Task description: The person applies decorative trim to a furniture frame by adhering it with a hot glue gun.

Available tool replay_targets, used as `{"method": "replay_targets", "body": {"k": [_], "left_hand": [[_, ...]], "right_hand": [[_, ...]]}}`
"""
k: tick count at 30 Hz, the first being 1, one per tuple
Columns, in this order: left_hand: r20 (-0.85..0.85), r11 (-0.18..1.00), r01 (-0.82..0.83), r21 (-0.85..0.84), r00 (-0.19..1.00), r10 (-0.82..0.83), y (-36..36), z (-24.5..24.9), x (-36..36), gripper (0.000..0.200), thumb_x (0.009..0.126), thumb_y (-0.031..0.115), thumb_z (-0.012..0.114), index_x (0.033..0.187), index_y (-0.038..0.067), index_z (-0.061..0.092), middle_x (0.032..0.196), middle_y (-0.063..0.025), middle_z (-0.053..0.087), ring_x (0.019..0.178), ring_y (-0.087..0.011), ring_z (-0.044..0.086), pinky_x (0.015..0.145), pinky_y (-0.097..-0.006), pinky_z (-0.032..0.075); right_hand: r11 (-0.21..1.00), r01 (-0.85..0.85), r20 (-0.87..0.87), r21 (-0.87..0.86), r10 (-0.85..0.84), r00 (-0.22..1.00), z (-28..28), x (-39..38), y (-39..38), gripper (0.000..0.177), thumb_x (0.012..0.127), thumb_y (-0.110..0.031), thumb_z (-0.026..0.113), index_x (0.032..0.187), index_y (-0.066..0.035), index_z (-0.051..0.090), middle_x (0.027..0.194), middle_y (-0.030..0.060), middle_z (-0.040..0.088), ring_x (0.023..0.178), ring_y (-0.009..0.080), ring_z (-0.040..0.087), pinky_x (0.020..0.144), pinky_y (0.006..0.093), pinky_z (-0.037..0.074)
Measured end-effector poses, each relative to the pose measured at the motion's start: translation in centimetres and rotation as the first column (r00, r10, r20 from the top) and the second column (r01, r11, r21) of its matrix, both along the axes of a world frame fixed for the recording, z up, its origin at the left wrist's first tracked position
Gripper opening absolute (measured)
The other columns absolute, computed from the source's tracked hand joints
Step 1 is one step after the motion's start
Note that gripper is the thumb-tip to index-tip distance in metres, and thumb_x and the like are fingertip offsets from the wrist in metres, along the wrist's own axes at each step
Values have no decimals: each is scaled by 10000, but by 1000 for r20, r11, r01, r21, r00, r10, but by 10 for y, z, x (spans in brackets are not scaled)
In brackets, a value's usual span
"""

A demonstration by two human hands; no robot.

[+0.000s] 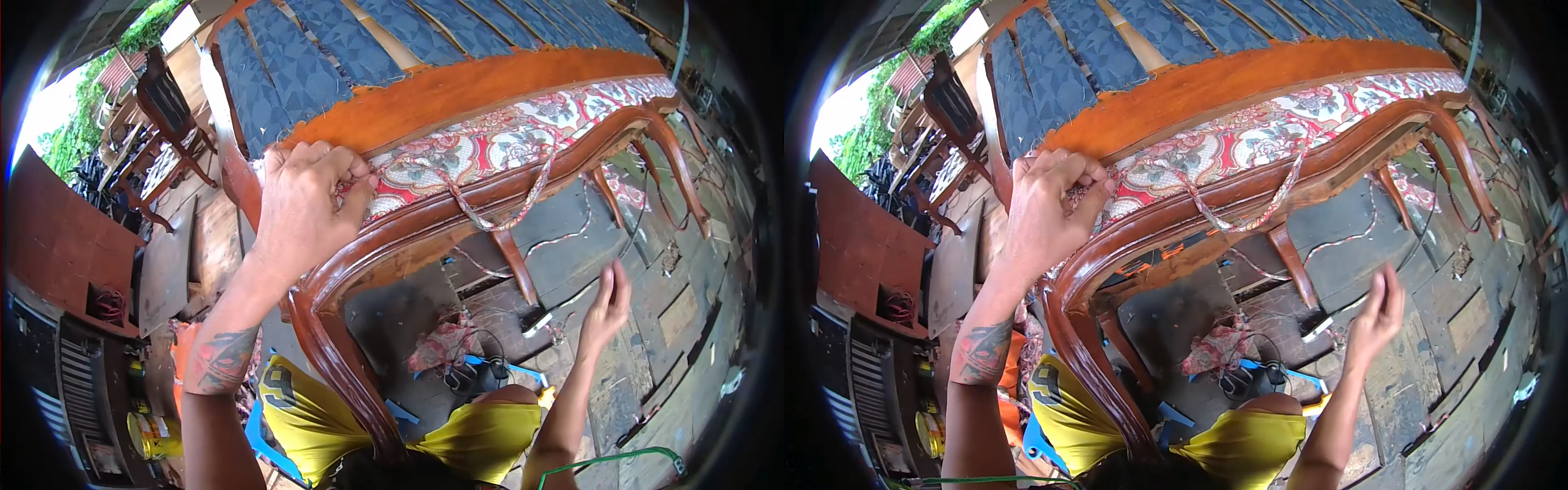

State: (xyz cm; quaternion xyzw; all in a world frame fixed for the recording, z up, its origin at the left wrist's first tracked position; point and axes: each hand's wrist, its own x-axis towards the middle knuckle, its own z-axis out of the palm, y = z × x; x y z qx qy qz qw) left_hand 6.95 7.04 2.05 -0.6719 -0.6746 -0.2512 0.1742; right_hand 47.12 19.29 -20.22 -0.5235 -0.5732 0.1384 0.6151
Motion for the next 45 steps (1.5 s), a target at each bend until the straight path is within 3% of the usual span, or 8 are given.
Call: {"method": "replay_targets", "body": {"k": [4, 8, 11, 12, 23, 26, 33, 45], "left_hand": [[-151, 993, -91, 77, 983, 102, 8, -7, 2, 168, 916, 201, 780, 849, 47, 770, 810, -119, 754, 836, -311, 735, 891, -465, 450], [-141, 990, -106, 92, 983, 118, 9, -11, 6, 190, 913, 200, 763, 821, 33, 767, 819, -148, 760, 835, -331, 745, 860, -463, 465], [-132, 991, -74, 109, 987, 88, 11, -16, 4, 166, 911, 179, 755, 835, 32, 751, 841, -153, 764, 857, -332, 749, 856, -454, 466], [-129, 992, -68, 106, 988, 81, 11, -17, 3, 148, 918, 171, 753, 862, 33, 748, 851, -157, 761, 862, -332, 747, 852, -459, 461], [1, 989, 21, 146, 1000, -22, -11, -17, 7, 94, 1009, 116, 742, 1019, 29, 775, 898, -134, 761, 886, -299, 733, 839, -433, 474], [546, 991, -27, 128, 836, -48, -38, -6, -1, 145, 1029, 54, 750, 1154, -14, 779, 1012, -128, 806, 816, -171, 708, 743, -325, 545], [149, 994, -18, 107, 989, 2, -61, -34, 2, 79, 940, 101, 825, 993, 57, 786, 969, -89, 787, 822, -285, 670, 848, -416, 501], [-89, 979, -55, 196, 993, 73, -53, -45, 8, 81, 938, 112, 819, 952, 88, 743, 901, -57, 713, 830, -281, 647, 794, -427, 422]], "right_hand": [[684, -578, 487, 445, 357, 797, 182, -114, 0, 270, 947, 39, 780, 1210, -14, 819, 1129, 169, 801, 1065, 323, 761, 943, 405, 602], [305, -896, 690, 322, 573, 443, 225, -210, 32, 216, 888, 41, 726, 1073, -27, 814, 1059, 151, 793, 1003, 368, 725, 908, 475, 582], [334, -940, 835, 70, 496, 238, 228, -237, 38, 143, 872, 26, 698, 974, -10, 791, 1029, 155, 793, 970, 389, 704, 896, 508, 567], [376, -925, 879, -61, 459, 129, 237, -237, 35, 243, 954, -21, 724, 1176, -28, 823, 1101, 139, 805, 1081, 356, 704, 979, 468, 565], [344, -851, 570, -397, 819, 65, 243, -235, 34, 215, 981, -141, 784, 1156, -27, 836, 1030, 130, 819, 1028, 300, 738, 917, 428, 586], [301, -927, 603, -224, 790, 111, 240, -229, 31, 231, 956, -85, 706, 1127, 9, 830, 1020, 209, 826, 969, 367, 796, 890, 459, 618], [309, -931, 642, -195, 757, 117, 237, -220, 22, 205, 983, -107, 708, 1119, -25, 838, 1032, 177, 795, 1009, 363, 757, 935, 481, 578], [260, -960, 684, -104, 719, 121, 220, -213, 28, 155, 1005, -63, 728, 1114, -22, 830, 1002, 149, 766, 986, 355, 736, 902, 469, 566]]}}
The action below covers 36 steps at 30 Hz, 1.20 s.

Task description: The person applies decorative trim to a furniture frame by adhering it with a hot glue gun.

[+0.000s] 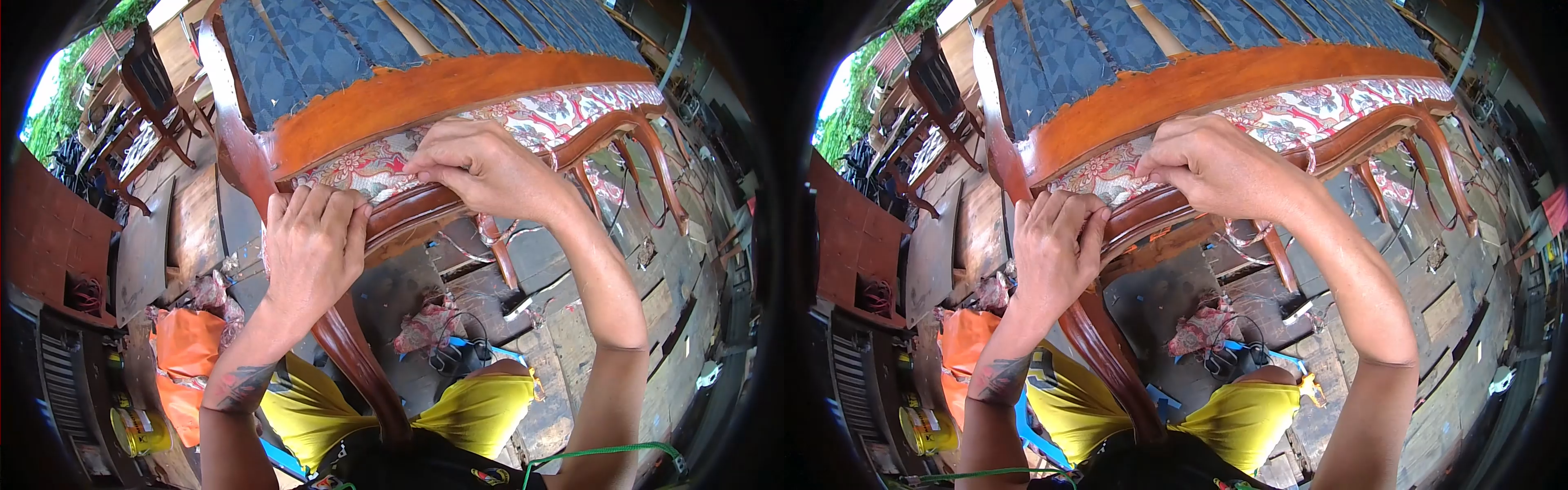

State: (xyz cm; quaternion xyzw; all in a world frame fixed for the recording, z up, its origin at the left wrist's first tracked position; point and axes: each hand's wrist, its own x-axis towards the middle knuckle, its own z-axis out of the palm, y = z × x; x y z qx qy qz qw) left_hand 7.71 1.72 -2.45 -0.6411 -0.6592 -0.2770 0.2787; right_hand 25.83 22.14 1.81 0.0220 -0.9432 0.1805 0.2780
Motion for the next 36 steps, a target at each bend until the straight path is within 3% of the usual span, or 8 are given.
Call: {"method": "replay_targets", "body": {"k": [15, 21, 36], "left_hand": [[4, 1000, -11, -2, 1000, 11, 2, -1, -2, 72, 935, 111, 817, 930, 98, 747, 897, -41, 729, 827, -264, 646, 800, -427, 408], [38, 1000, 1, 6, 999, -1, 1, -1, -2, 65, 936, 121, 817, 929, 98, 757, 892, -42, 730, 823, -269, 648, 801, -428, 410], [165, 998, 27, -56, 986, -17, 0, 2, -5, 67, 939, 129, 821, 934, 93, 764, 863, -36, 738, 817, -246, 659, 814, -416, 395]], "right_hand": [[997, -63, -179, 36, 68, 981, -22, -1, 13, 164, 909, 47, 799, 1052, -18, 846, 988, 101, 791, 953, 277, 713, 833, 414, 576], [996, -54, -191, 72, 67, 979, -23, 0, 14, 256, 866, 83, 799, 1086, -36, 856, 999, 98, 778, 950, 280, 709, 820, 411, 569], [987, 1, -185, 162, 29, 982, -33, 5, 12, 266, 826, 81, 799, 1056, -41, 853, 1023, 97, 766, 1029, 314, 707, 880, 428, 602]]}}
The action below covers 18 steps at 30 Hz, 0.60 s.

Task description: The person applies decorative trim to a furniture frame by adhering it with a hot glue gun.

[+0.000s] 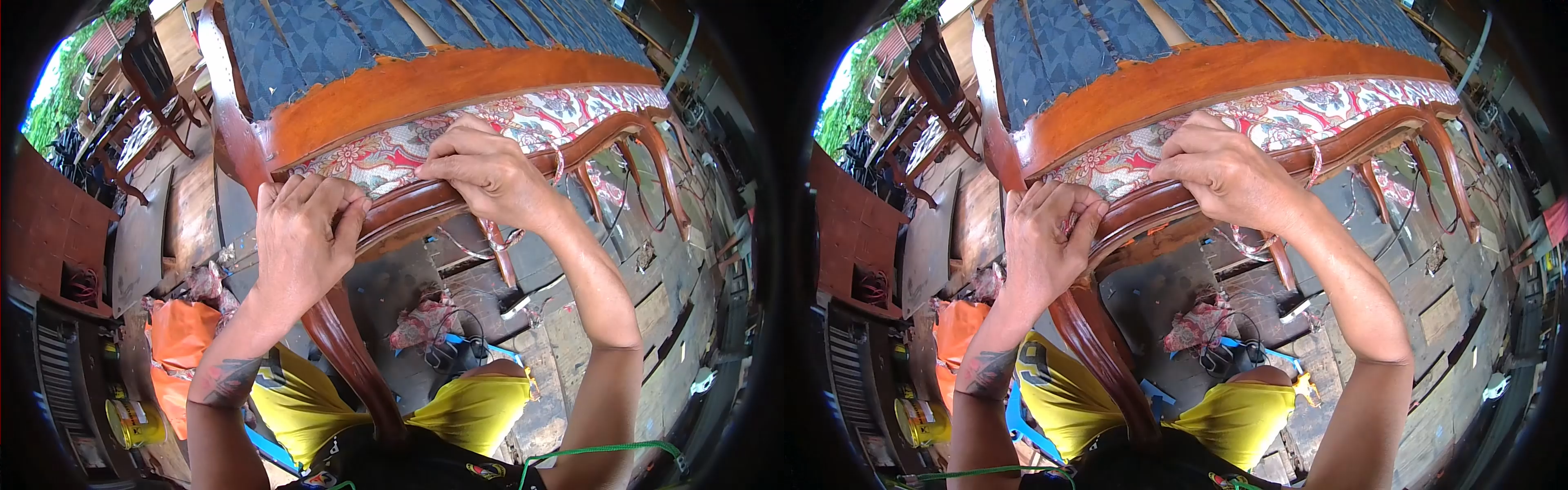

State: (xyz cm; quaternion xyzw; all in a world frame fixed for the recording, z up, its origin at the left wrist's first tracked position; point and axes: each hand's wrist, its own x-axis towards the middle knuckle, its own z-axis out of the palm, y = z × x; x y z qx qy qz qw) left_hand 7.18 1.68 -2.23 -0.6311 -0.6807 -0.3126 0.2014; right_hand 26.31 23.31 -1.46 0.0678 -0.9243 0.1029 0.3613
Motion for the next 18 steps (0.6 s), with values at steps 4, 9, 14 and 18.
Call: {"method": "replay_targets", "body": {"k": [4, 9, 14, 18], "left_hand": [[31, 1000, 12, -24, 999, -11, 0, 1, -1, 71, 942, 128, 822, 941, 88, 763, 871, -34, 745, 811, -240, 659, 819, -416, 392], [62, 999, 28, -27, 998, -26, 1, 2, 0, 60, 948, 119, 815, 991, 92, 783, 935, -51, 768, 891, -259, 679, 847, -418, 410], [80, 995, 93, -37, 993, -90, 3, 4, -1, 128, 962, 94, 794, 1086, 106, 821, 1023, -62, 795, 983, -276, 692, 894, -414, 434], [34, 993, 98, -70, 995, -96, 2, 7, -3, 171, 964, 83, 788, 1124, 110, 844, 1054, -63, 806, 985, -265, 692, 902, -406, 435]], "right_hand": [[999, -15, -31, -42, 14, 999, 0, -2, -1, 294, 812, 102, 788, 1063, -39, 852, 1027, 101, 766, 1032, 319, 707, 882, 432, 602], [998, -49, -74, -27, 47, 996, -4, 0, -1, 307, 793, 115, 801, 1065, -21, 842, 1049, 116, 773, 1042, 322, 709, 873, 431, 605], [998, -47, -65, -42, 44, 997, -7, 1, -1, 312, 789, 116, 801, 1068, -18, 839, 1059, 126, 776, 1040, 329, 711, 865, 433, 609], [1000, -25, -63, 2, 25, 998, -6, 2, -3, 309, 814, 97, 822, 1088, -45, 845, 1045, 111, 775, 1026, 319, 718, 875, 430, 617]]}}
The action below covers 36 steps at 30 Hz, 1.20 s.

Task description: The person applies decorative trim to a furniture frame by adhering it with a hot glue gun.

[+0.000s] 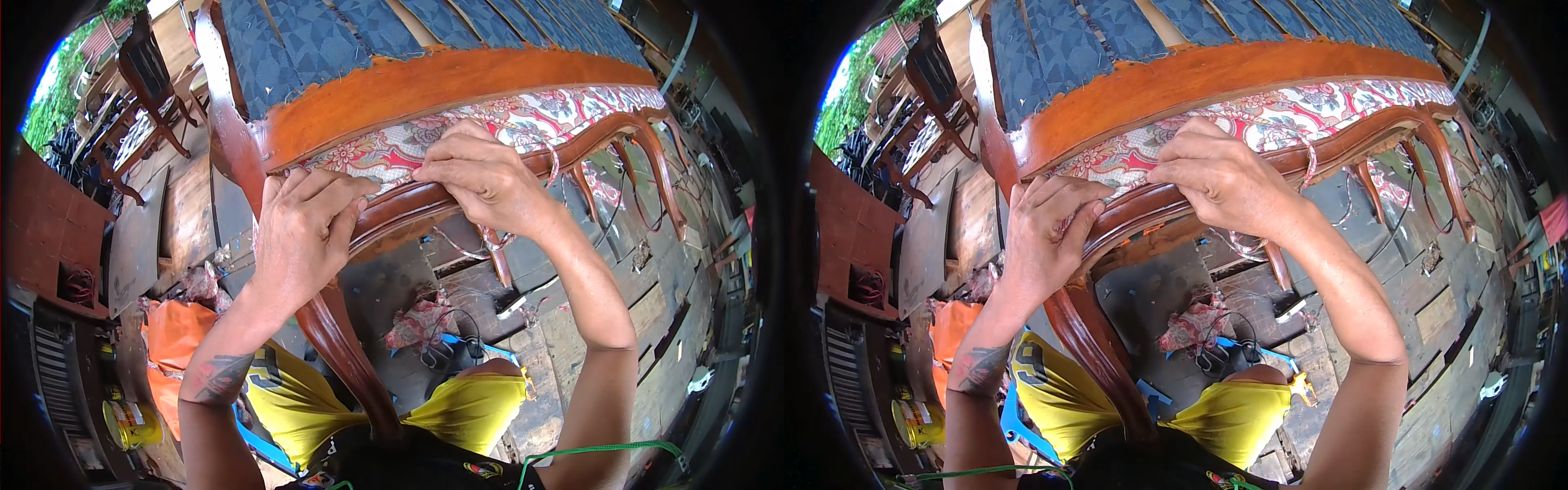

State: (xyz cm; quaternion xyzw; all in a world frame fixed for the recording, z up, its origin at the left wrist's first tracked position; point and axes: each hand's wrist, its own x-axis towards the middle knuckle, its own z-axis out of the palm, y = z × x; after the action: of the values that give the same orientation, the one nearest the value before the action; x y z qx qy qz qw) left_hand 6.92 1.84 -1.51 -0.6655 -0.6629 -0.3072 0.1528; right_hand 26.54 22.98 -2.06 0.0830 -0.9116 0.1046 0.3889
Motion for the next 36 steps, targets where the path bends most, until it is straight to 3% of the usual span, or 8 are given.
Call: {"method": "replay_targets", "body": {"k": [4, 15, 25, 27, 35, 36], "left_hand": [[-44, 1000, 25, 3, 999, -25, -1, 1, -2, 210, 960, 80, 791, 1149, 137, 864, 1056, -56, 805, 993, -251, 690, 901, -403, 430], [-60, 999, 33, -43, 998, -35, -1, 6, -6, 227, 963, 82, 785, 1159, 157, 874, 1053, -51, 806, 1008, -252, 691, 939, -418, 430], [-63, 998, 28, -49, 998, -31, 1, 7, -9, 195, 957, 144, 821, 1138, 181, 885, 1036, -21, 823, 980, -239, 658, 937, -410, 425], [-67, 998, 24, -52, 997, -28, 2, 7, -9, 193, 960, 149, 820, 1138, 184, 886, 1034, -18, 822, 978, -236, 657, 934, -408, 424], [-84, 999, 31, -44, 996, -35, 2, 3, -11, 195, 972, 156, 808, 1146, 193, 887, 1034, -15, 818, 973, -226, 656, 930, -401, 420], [-90, 998, 57, 5, 994, -56, 3, 0, -12, 232, 933, 116, 803, 1141, 183, 878, 988, -21, 790, 965, -233, 656, 918, -407, 423]], "right_hand": [[999, 6, -12, 35, -5, 1000, 0, 0, -1, 305, 818, 101, 818, 1091, -35, 837, 1046, 115, 771, 1022, 321, 714, 881, 429, 610], [983, 25, -12, 184, -24, 1000, 0, 3, -4, 437, 678, 142, 770, 1103, 44, 801, 1113, 130, 742, 1071, 314, 681, 880, 417, 620], [982, 59, -4, 181, -59, 998, -4, 4, -7, 475, 706, 168, 763, 1154, 12, 790, 1132, 134, 748, 1066, 354, 704, 877, 439, 632], [970, 58, -54, 234, -47, 997, -4, 3, -6, 441, 680, 132, 773, 1113, 52, 776, 1095, 129, 734, 1058, 313, 682, 851, 414, 626], [955, 119, -21, 270, -118, 993, -6, 6, -14, 430, 717, 80, 782, 1146, 42, 766, 1140, 118, 713, 1084, 316, 667, 905, 444, 600], [949, 139, -18, 283, -139, 990, -6, 6, -15, 422, 738, 55, 782, 1159, 35, 763, 1153, 115, 705, 1091, 316, 664, 916, 448, 593]]}}
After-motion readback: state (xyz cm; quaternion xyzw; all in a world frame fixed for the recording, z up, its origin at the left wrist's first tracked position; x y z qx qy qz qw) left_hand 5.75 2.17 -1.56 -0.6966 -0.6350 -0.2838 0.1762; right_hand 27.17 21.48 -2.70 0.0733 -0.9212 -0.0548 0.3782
